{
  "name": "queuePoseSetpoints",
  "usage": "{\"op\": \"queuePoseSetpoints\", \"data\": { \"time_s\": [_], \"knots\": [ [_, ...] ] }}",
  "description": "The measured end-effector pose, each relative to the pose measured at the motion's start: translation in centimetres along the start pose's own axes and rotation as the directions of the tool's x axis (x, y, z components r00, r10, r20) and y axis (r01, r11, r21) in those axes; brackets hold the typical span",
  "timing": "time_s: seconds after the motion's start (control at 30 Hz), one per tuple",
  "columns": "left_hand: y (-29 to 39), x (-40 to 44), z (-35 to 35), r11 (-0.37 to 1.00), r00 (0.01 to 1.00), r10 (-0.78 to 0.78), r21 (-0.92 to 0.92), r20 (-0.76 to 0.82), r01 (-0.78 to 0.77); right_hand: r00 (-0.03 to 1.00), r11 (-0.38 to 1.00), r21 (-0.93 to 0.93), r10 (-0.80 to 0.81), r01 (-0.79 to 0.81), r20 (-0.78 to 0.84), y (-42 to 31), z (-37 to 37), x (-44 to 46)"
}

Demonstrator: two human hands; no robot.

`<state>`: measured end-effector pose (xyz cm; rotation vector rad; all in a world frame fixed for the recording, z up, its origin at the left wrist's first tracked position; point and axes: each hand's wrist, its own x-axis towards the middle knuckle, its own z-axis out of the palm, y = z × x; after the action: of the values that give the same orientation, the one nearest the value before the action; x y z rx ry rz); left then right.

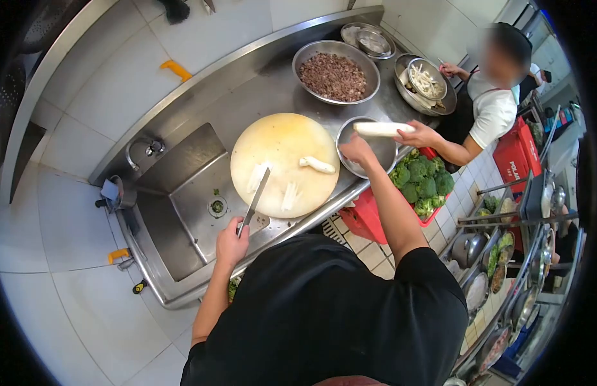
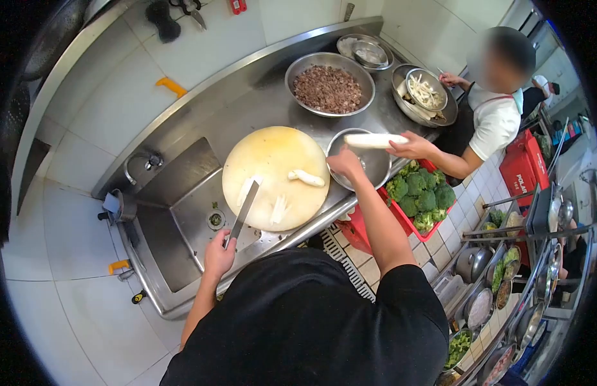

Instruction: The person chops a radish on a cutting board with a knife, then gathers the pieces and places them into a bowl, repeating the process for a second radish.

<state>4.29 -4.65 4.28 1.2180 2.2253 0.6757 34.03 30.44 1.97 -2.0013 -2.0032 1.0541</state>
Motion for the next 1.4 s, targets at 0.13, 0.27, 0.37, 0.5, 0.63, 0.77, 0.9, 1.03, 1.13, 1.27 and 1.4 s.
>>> {"op": "queuePoseSetpoints", "data": {
  "time_s": [0.13, 0.27, 0.37, 0.5, 0.63, 0.77, 0.9, 1.03, 1.13, 1.27, 1.4],
  "knots": [
    [0.0, 0.2, 0.2, 1.0, 1.0, -0.008, 0.012, -0.015, 0.008, 0.996, 0.999, 0.045, -0.029, 0.025, 0.085, -2.4, -2.0, -2.4],
    [-0.2, 0.0, 0.6, 1.0, 0.999, -0.027, -0.003, -0.023, 0.027, 0.986, 0.99, -0.097, -0.09, 0.104, 0.14, -3.3, -2.8, -4.0],
    [0.3, 0.0, 0.0, 0.999, 1.0, -0.017, 0.044, -0.016, 0.017, 0.958, 0.953, -0.123, -0.285, 0.278, -0.038, -4.6, -1.5, -6.1],
    [1.7, 0.7, -0.5, 0.996, 0.998, 0.05, 0.08, -0.033, -0.047, 0.849, 0.853, -0.067, -0.522, 0.518, -0.086, -7.1, -0.1, -8.7],
    [2.9, 1.7, -0.7, 0.984, 0.995, 0.104, 0.141, 0.014, -0.105, 0.646, 0.645, -0.023, -0.762, 0.763, 0.049, -9.3, 2.9, -9.2],
    [2.5, 1.3, 1.2, 0.962, 0.977, 0.207, 0.17, 0.054, -0.213, 0.494, 0.503, -0.018, -0.839, 0.864, 0.228, -10.0, 6.7, -8.3],
    [2.7, -0.1, 1.9, 0.924, 0.952, 0.267, 0.243, 0.148, -0.296, 0.498, 0.546, -0.032, -0.736, 0.837, 0.458, -8.9, 10.0, -7.0],
    [2.4, -0.7, 1.7, 0.881, 0.922, 0.298, 0.302, 0.246, -0.365, 0.506, 0.534, -0.125, -0.662, 0.836, 0.553, -7.6, 12.8, -5.8],
    [2.3, -0.5, 1.3, 0.873, 0.917, 0.3, 0.311, 0.265, -0.375, 0.604, 0.664, -0.025, -0.663, 0.747, 0.443, -6.9, 13.6, -5.2],
    [2.6, -0.1, -0.8, 0.88, 0.92, 0.291, 0.305, 0.261, -0.365, 0.6, 0.623, 0.06, -0.771, 0.78, 0.214, -8.2, 10.6, -4.6],
    [-1.4, 0.4, -1.8, 0.928, 0.931, 0.307, 0.157, 0.196, -0.339, 0.599, 0.62, 0.109, -0.782, 0.777, 0.174, -9.1, 8.0, -5.1]
  ]
}}
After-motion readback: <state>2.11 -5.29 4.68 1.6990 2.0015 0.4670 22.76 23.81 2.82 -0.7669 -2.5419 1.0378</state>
